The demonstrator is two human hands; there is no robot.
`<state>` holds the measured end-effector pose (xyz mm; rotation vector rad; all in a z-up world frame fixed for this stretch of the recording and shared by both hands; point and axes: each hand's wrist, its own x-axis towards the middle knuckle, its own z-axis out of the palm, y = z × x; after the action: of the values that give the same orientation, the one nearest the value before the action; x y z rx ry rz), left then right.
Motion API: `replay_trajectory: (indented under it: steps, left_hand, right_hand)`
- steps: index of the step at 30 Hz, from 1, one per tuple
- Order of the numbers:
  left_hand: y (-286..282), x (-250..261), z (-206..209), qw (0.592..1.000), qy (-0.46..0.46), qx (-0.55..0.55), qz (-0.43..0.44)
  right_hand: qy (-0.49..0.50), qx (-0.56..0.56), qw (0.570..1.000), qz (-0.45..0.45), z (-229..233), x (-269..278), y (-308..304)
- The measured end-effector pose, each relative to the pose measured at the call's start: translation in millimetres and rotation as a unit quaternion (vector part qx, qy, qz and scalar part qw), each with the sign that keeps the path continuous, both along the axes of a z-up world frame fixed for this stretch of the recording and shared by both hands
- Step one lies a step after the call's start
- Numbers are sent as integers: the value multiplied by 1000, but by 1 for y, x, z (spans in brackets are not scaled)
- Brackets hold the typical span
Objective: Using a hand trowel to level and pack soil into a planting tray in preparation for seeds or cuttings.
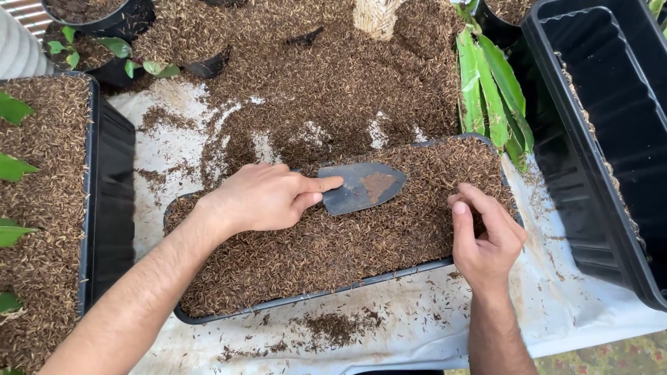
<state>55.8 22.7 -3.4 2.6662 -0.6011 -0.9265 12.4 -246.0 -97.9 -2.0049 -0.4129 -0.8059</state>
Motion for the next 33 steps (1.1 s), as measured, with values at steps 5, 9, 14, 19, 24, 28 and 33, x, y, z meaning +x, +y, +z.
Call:
replay_trajectory:
  steps: [5, 9, 14, 19, 24, 28, 33]
  left_hand:
    - [7, -4, -1, 999, -30, -16, -27]
    - [20, -4, 10, 999, -12, -31, 27]
    - [19, 6, -3, 999, -24, -39, 23]
    - [13, 5, -3, 999, 9, -35, 24]
    - [11, 1, 2, 1000, 1, -23, 9]
    - [9, 1, 4, 999, 25, 0, 24]
    - [15, -7, 4, 1000, 16, -1, 8]
  right_hand:
    - [-3, 1, 1000, 3, 1, 0, 0]
    - [3, 5, 1000, 1, 0, 0, 0]
    - [1, 2, 1000, 6, 0, -1, -1]
    - [5, 3, 1000, 1, -2, -1, -3]
    - [8, -4, 1000, 0, -2, 0, -3]
    - [4, 0, 1000, 4, -2, 0, -2]
    - [-2, 3, 1000, 1, -5, 0, -2]
